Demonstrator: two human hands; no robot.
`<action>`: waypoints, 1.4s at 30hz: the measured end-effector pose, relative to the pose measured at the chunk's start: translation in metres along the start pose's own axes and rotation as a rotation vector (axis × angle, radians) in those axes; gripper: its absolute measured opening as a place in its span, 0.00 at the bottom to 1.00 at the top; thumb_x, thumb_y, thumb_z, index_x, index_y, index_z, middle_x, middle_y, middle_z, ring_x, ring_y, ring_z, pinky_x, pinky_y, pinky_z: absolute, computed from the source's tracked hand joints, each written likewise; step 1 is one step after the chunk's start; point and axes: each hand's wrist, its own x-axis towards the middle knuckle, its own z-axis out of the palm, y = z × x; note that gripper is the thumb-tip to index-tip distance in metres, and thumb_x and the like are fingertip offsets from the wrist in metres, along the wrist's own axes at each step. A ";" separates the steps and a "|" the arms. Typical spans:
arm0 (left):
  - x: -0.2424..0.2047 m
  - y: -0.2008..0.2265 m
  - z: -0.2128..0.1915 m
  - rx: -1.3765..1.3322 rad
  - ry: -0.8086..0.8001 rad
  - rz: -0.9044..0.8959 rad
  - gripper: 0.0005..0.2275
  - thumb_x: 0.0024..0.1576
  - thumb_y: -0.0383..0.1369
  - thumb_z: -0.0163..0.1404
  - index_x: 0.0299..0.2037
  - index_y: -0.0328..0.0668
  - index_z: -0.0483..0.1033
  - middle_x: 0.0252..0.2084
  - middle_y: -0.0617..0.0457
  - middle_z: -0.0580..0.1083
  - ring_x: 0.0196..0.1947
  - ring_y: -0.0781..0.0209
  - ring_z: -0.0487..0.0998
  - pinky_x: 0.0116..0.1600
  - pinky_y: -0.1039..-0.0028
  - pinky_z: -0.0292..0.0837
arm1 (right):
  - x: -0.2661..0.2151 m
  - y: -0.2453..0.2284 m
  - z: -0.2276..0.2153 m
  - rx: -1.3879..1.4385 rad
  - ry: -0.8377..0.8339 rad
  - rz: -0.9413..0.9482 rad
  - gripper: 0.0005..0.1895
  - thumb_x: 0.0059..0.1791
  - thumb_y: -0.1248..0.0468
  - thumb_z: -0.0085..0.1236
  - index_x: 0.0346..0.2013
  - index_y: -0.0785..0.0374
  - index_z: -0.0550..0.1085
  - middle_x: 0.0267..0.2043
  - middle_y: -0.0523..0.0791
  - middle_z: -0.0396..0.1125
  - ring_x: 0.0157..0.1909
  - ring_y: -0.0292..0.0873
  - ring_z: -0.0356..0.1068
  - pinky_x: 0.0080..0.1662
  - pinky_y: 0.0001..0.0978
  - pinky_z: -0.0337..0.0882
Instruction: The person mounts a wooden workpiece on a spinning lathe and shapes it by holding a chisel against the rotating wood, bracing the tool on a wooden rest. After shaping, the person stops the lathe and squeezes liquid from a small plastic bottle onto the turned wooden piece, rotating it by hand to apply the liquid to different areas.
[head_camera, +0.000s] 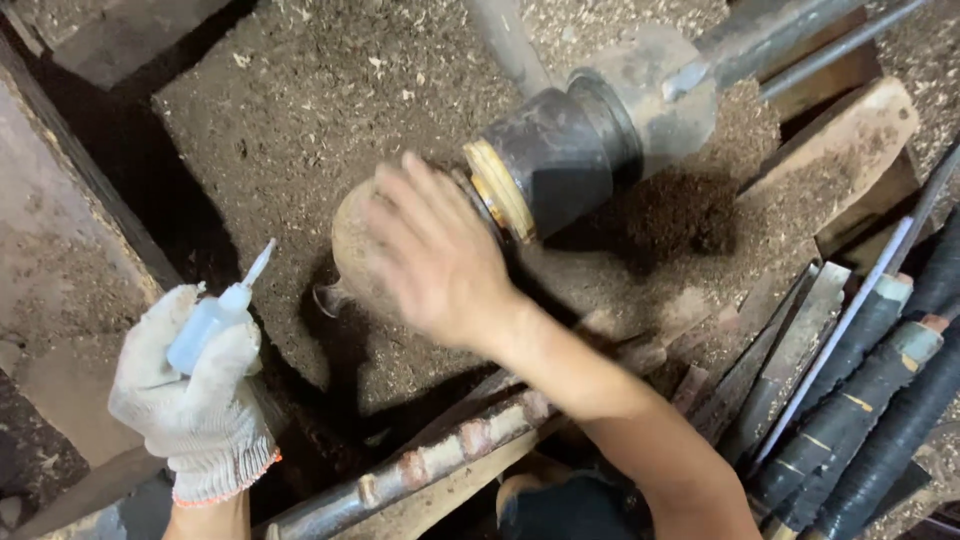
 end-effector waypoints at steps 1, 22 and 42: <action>0.001 -0.001 0.000 0.005 0.007 -0.009 0.18 0.57 0.27 0.62 0.55 0.25 0.76 0.47 0.49 0.78 0.42 0.67 0.78 0.51 0.79 0.75 | -0.006 -0.002 0.005 -0.161 -0.019 -0.073 0.24 0.61 0.54 0.47 0.65 0.70 0.64 0.74 0.60 0.52 0.73 0.60 0.60 0.70 0.51 0.65; -0.003 0.021 -0.007 -0.068 -0.028 -0.012 0.15 0.58 0.26 0.56 0.52 0.22 0.75 0.36 0.47 0.76 0.27 0.67 0.75 0.34 0.80 0.71 | 0.020 -0.044 -0.012 -0.335 -0.070 0.025 0.26 0.58 0.56 0.45 0.64 0.72 0.66 0.69 0.59 0.60 0.73 0.57 0.58 0.74 0.50 0.58; 0.075 0.011 -0.028 -0.003 -0.264 0.069 0.12 0.56 0.31 0.51 0.42 0.25 0.74 0.25 0.49 0.74 0.20 0.64 0.76 0.23 0.80 0.69 | -0.003 0.016 -0.024 -0.246 -0.058 -0.081 0.53 0.49 0.30 0.52 0.73 0.68 0.59 0.77 0.57 0.52 0.81 0.61 0.48 0.78 0.57 0.49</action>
